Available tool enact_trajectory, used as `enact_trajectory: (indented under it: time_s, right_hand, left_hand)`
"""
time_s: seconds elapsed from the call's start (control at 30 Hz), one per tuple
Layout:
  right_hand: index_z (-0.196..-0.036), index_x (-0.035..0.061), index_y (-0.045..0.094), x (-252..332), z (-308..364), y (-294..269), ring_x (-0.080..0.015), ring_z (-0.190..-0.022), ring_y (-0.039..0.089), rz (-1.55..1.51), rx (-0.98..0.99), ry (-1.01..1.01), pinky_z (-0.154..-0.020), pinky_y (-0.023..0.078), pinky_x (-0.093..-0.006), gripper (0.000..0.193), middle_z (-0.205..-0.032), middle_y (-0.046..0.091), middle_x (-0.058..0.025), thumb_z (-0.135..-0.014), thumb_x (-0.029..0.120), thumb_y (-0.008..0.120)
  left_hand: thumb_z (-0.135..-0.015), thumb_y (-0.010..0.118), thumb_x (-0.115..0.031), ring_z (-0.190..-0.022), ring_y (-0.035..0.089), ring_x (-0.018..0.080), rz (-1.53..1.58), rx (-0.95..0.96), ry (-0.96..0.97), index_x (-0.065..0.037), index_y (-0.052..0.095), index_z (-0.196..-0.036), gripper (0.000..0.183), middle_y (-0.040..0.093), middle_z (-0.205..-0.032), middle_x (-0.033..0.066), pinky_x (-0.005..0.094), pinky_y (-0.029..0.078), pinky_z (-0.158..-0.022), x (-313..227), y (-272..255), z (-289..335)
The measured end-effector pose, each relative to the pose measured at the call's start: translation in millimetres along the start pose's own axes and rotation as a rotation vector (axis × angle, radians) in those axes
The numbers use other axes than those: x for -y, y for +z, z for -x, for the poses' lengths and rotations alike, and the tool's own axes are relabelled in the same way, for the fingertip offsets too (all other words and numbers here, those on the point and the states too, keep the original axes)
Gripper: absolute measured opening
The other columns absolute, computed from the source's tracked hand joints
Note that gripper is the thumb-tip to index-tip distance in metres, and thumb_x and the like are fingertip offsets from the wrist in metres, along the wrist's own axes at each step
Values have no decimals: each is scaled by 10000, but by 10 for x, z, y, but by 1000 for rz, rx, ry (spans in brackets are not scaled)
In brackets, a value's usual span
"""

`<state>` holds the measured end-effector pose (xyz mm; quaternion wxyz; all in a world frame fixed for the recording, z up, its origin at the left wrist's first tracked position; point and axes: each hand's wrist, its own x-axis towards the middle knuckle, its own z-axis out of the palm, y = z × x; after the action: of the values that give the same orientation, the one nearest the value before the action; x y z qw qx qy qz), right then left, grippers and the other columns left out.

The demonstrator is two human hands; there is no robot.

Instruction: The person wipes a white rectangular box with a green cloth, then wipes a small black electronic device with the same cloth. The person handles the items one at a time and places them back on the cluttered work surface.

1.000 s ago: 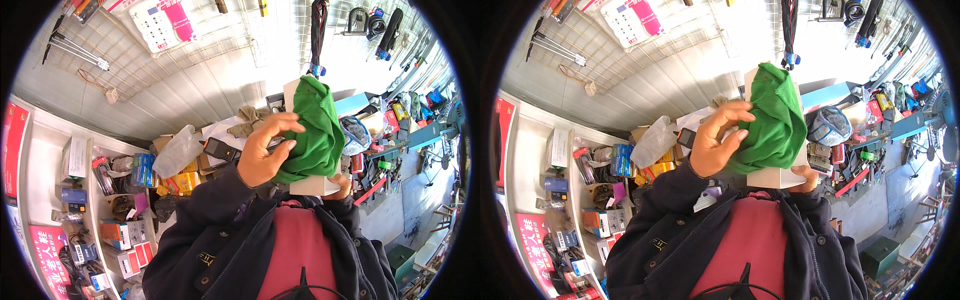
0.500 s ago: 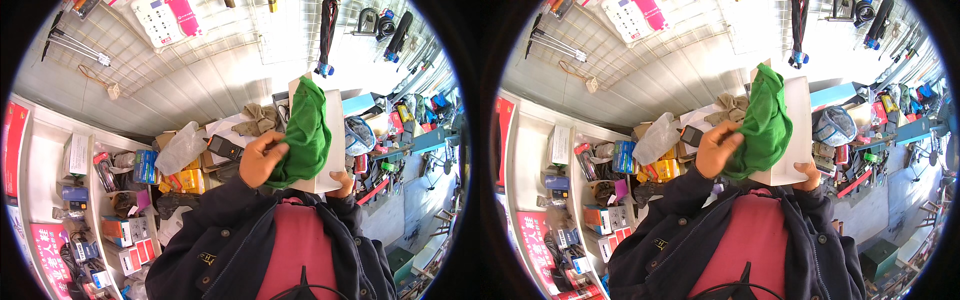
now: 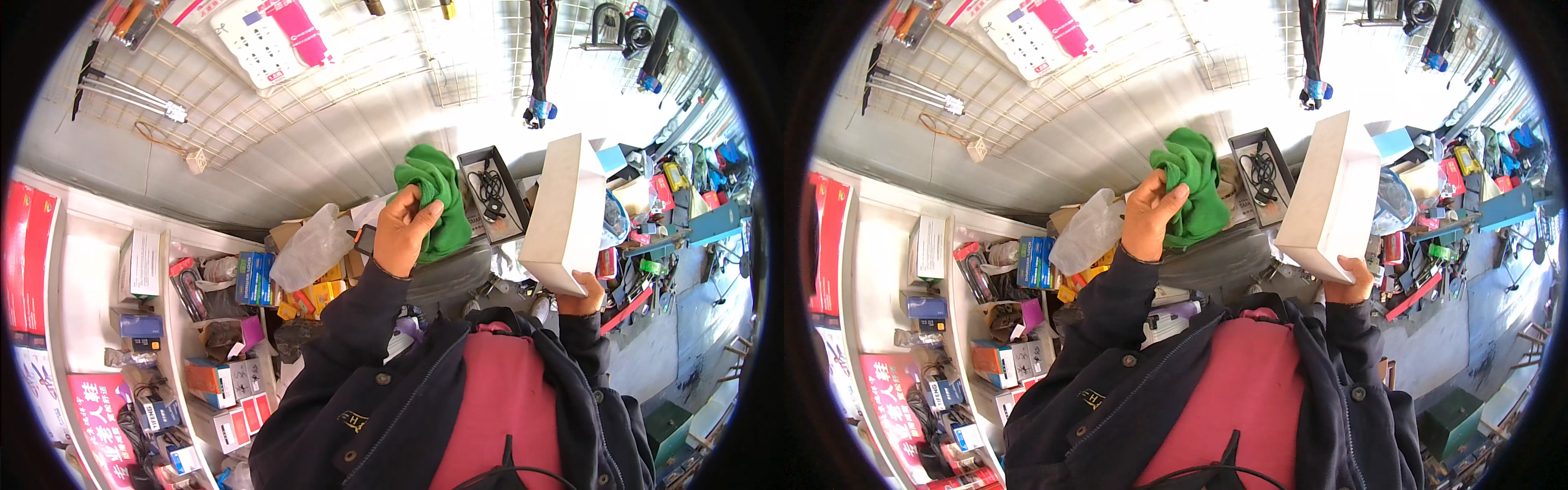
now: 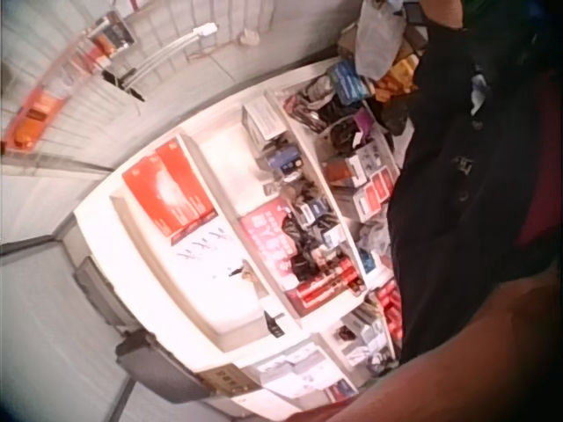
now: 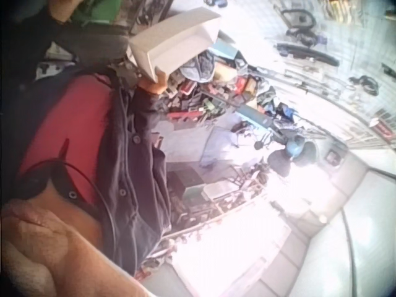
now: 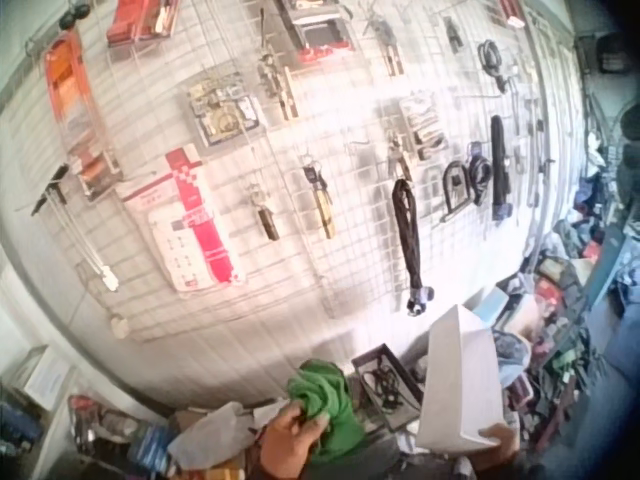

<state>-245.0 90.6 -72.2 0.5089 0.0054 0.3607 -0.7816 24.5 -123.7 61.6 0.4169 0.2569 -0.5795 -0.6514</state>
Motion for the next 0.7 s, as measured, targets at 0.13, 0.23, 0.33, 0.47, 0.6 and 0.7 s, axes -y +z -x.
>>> enact_trajectory:
  time_s: [0.13,0.23,0.33,0.47,0.6,0.7]
  right_hand:
    - [-1459,-34,471,3,43,51,-389,-1283,578,-29,155,-47,-1098,447,-494,734,-1395,589,-197,-749,133,556]
    - [-1466,-62,452,-33,53,145,-386,-1309,561,-20,203,-72,-1136,418,-473,778,-1412,578,-211,-727,145,577]
    - [-1454,-81,447,-45,64,215,-372,-1262,596,47,205,-98,-1100,458,-447,795,-1374,600,-216,-710,152,602]
    - [-1447,-65,453,-18,97,248,-348,-1210,627,190,173,-140,-1061,490,-432,785,-1335,617,-200,-706,142,607]
    - [-1466,-47,449,4,115,263,-341,-1218,625,225,173,-118,-1058,492,-430,797,-1342,615,-202,-708,137,608]
    - [-1459,-63,456,14,111,291,-344,-1215,633,193,193,-120,-1049,503,-437,812,-1343,625,-207,-713,194,648]
  left_hand:
    - [-1057,622,-230,-973,630,119,114,-32,-39,-14,654,-1232,280,681,-1080,19,288,490,-930,54,15,-36]
    - [-1087,549,-294,-1094,660,202,351,-63,-67,-9,629,-1294,361,698,-1182,75,369,497,-1016,-34,54,-112]
    - [-1099,490,-313,-1270,574,275,603,-134,-198,1,548,-1367,417,621,-1334,143,449,444,-1090,-229,121,-138]
    - [-1076,575,-272,-1107,622,148,-112,-157,297,21,665,-1211,334,695,-1117,60,355,444,-1044,-492,224,67]
    - [-1046,633,-147,-766,523,61,-548,-249,317,32,652,-1127,197,628,-836,-21,254,453,-712,-586,67,-84]
    - [-1078,568,-177,-699,426,44,-608,-212,352,14,640,-1104,206,555,-768,-47,242,390,-624,-568,-129,-239]
